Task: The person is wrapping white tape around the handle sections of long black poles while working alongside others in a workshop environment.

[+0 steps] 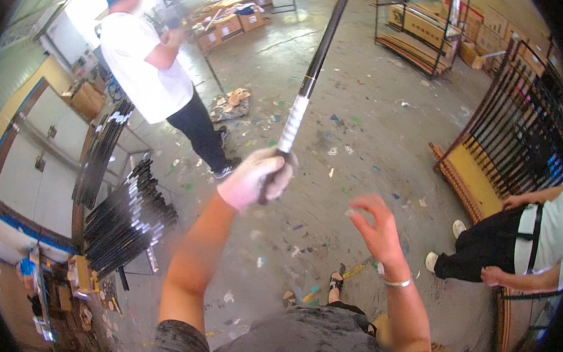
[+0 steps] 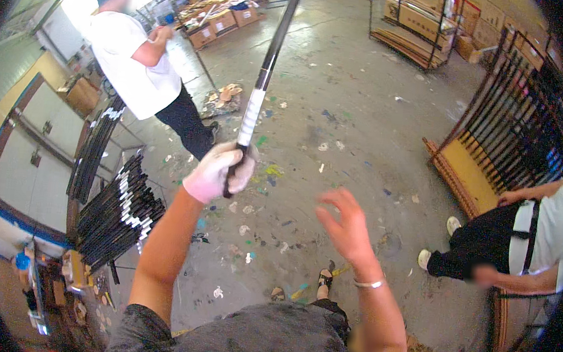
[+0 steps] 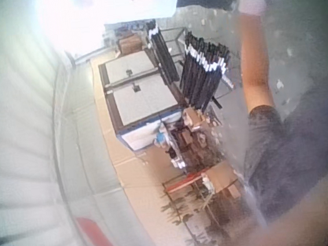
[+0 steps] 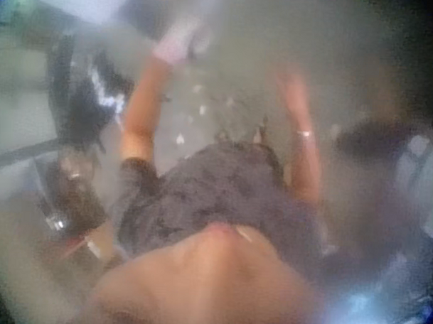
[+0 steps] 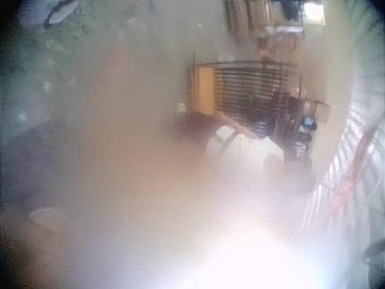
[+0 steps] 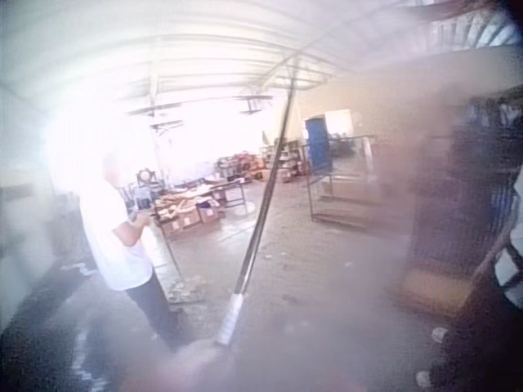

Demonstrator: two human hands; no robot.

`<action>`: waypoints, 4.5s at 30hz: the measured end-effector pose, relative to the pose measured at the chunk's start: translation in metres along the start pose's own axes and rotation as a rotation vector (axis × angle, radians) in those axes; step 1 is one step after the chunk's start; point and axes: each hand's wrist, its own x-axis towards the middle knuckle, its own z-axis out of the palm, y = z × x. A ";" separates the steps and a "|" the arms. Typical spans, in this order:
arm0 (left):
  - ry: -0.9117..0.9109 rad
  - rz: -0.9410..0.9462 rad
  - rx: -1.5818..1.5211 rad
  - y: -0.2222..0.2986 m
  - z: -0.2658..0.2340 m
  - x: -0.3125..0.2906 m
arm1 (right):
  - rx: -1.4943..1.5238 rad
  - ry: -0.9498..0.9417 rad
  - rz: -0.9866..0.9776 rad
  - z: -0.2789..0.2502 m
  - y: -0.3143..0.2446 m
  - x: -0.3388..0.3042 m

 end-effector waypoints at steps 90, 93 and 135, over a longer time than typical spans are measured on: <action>0.001 0.100 -0.282 -0.077 0.075 0.025 | -0.846 0.778 0.419 -0.347 -0.021 -0.236; -0.031 0.067 -0.343 -0.090 0.067 0.032 | -0.841 0.771 0.457 -0.334 -0.032 -0.238; 0.121 -0.887 -1.060 -0.285 0.419 0.273 | -1.429 0.901 1.347 -0.199 -0.078 -0.457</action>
